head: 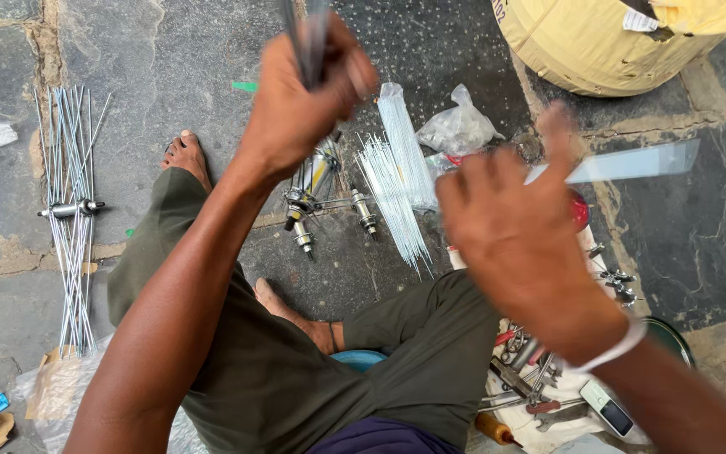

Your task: The person inserts metal spokes into a bicycle hub, arranging them in a radial pattern. They handle the spokes by hand, aligning them with the hub's holes and pushing them through.

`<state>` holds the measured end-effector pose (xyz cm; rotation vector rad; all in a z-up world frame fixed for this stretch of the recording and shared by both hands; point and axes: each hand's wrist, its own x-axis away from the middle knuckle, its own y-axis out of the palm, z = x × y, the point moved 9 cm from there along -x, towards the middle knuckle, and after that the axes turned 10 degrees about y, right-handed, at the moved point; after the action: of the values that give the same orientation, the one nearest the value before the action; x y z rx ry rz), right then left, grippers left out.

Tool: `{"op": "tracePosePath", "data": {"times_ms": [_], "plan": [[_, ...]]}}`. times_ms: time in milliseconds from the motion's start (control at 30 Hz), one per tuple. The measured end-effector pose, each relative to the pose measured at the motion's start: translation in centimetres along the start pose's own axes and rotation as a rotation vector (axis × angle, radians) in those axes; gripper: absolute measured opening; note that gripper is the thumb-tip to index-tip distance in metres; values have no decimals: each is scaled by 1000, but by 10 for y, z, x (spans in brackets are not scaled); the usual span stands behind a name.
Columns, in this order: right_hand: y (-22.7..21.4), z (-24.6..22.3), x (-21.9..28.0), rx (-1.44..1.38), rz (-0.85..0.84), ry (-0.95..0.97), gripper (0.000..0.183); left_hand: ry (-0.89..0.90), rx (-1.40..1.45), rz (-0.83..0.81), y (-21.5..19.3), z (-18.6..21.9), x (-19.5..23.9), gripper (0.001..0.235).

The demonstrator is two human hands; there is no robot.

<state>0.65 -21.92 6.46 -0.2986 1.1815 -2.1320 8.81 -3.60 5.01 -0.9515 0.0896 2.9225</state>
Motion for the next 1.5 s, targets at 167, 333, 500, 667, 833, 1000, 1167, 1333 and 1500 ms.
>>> {"op": "tracePosePath", "data": {"times_ms": [167, 333, 500, 667, 833, 1000, 1167, 1333, 1500], "plan": [[-77, 52, 11, -451, 716, 195, 30, -42, -136, -350, 44, 11, 15, 29], [3, -14, 18, -1059, 585, 478, 25, 5, 215, 74, -11, 9, 5, 38], [77, -75, -3, -1246, 429, 564, 19, -57, 464, 253, -38, -2, 9, 48], [93, -66, -7, -1139, 307, 417, 20, -61, 296, 338, -47, -1, 9, 47], [49, -35, 6, -549, 184, 72, 47, -3, 145, 222, -19, 6, 3, 46], [31, 2, -15, -566, -224, 51, 16, -28, 188, 84, 13, 11, 1, 39], [55, 12, -32, -899, -496, 307, 24, 23, 110, -81, 29, 14, 0, 32], [33, 6, -33, -684, -169, 143, 18, -5, 124, -67, 34, 6, 1, 33], [8, 13, -27, 170, -229, -109, 22, -46, 91, -199, 56, -4, 6, 22]]}}
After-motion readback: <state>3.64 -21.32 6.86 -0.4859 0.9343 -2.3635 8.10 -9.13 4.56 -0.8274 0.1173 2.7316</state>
